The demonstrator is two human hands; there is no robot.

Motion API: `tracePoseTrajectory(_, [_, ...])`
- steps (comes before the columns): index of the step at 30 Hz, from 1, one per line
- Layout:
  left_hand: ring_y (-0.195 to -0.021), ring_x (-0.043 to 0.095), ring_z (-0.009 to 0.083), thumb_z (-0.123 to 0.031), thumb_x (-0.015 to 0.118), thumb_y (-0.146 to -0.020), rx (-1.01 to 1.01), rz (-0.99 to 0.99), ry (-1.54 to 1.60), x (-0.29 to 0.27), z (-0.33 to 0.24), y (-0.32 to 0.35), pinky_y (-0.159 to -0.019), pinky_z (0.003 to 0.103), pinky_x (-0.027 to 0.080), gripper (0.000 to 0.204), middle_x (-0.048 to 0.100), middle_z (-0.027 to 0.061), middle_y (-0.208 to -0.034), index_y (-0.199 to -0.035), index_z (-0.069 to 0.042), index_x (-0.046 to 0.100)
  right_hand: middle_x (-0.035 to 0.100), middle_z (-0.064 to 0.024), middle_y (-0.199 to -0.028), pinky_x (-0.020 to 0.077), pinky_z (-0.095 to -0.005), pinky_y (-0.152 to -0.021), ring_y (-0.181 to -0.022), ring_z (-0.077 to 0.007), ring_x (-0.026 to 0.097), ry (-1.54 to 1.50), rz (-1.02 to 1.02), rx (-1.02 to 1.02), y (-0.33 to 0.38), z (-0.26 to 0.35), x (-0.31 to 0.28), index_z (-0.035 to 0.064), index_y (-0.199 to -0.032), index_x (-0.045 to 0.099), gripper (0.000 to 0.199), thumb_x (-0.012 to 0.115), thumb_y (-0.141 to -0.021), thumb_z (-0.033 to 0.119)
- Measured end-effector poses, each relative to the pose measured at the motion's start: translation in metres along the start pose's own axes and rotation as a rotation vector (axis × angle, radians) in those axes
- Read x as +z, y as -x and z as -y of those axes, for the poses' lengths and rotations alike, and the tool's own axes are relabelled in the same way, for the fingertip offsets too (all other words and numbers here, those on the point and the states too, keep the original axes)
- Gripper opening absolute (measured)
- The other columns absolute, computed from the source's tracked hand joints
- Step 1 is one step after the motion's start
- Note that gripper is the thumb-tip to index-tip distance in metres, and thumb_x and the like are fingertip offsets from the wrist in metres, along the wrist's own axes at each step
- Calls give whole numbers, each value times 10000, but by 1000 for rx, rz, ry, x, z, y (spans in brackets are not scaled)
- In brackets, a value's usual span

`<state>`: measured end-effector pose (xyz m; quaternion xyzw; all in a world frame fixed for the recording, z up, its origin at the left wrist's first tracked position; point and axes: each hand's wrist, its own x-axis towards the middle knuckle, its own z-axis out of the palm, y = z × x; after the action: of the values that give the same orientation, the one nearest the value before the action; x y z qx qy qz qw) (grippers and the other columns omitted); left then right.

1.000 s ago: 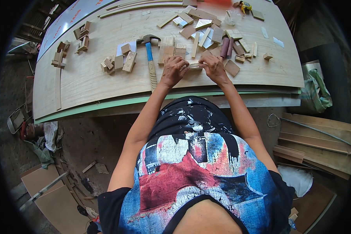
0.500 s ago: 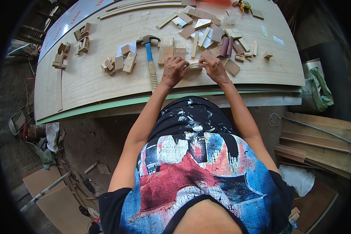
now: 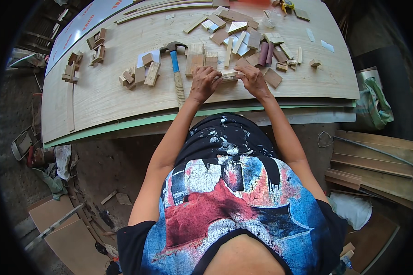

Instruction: Assembling small wooden pieces using wood glue to create miniature chairs.

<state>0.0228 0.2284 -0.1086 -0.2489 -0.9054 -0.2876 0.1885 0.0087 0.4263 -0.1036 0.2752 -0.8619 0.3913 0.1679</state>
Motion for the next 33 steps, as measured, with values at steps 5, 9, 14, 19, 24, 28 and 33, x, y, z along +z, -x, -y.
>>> tracePoseTrajectory(5, [-887, 508, 192, -217, 639, -693, -7, -7, -33, 1, 0, 2, -811, 351, 304, 152, 570, 23, -832, -807, -121, 609, 610, -116, -789, 457, -348, -645, -737, -286, 576, -10, -13, -34, 2, -3, 2, 44, -860, 593, 214, 614, -653, -3])
tracePoseTrajectory(9, [-898, 506, 194, -215, 637, -693, -8, -2, -28, 3, 2, 3, -809, 354, 304, 147, 567, 27, -840, -799, -119, 604, 614, -116, -786, 460, -342, -650, -734, -280, 583, -20, -25, -34, 2, -3, 3, 38, -832, 603, 182, 611, -655, -4])
tracePoseTrajectory(14, [-897, 508, 192, -211, 631, -699, -12, -6, -12, 3, 1, 3, -807, 352, 305, 132, 567, 28, -821, -784, -115, 600, 621, -113, -803, 465, -323, -676, -760, -272, 590, -81, -7, 107, 4, -3, 5, 15, -790, 619, 132, 609, -660, -3])
tracePoseTrajectory(19, [-901, 509, 196, -220, 625, -710, -10, -21, -14, 3, 1, 3, -806, 351, 308, 134, 572, 30, -817, -785, -112, 601, 624, -113, -806, 467, -318, -681, -769, -266, 595, -80, -7, 146, 4, -2, 6, 14, -800, 626, 138, 608, -664, -2])
tracePoseTrajectory(24, [-911, 509, 206, -227, 622, -716, -16, -7, -17, 3, 1, 3, -813, 354, 310, 145, 577, 37, -831, -791, -105, 601, 624, -117, -810, 472, -314, -684, -769, -261, 599, -93, -10, 151, 4, -3, 6, 18, -805, 632, 141, 608, -667, -1])
tracePoseTrajectory(28, [-919, 508, 214, -229, 619, -720, -23, -6, -20, 4, 1, 3, -816, 356, 313, 151, 578, 43, -838, -796, -100, 600, 625, -119, -811, 473, -312, -686, -771, -258, 601, -100, -18, 148, 4, -4, 7, 18, -806, 634, 144, 610, -666, 0])
tracePoseTrajectory(33, [-919, 508, 215, -227, 619, -721, -23, -1, -21, 4, 1, 3, -814, 357, 315, 151, 578, 45, -840, -800, -100, 598, 626, -118, -809, 474, -313, -684, -773, -259, 600, -109, -21, 164, 5, -5, 8, 16, -805, 632, 140, 611, -667, 1])
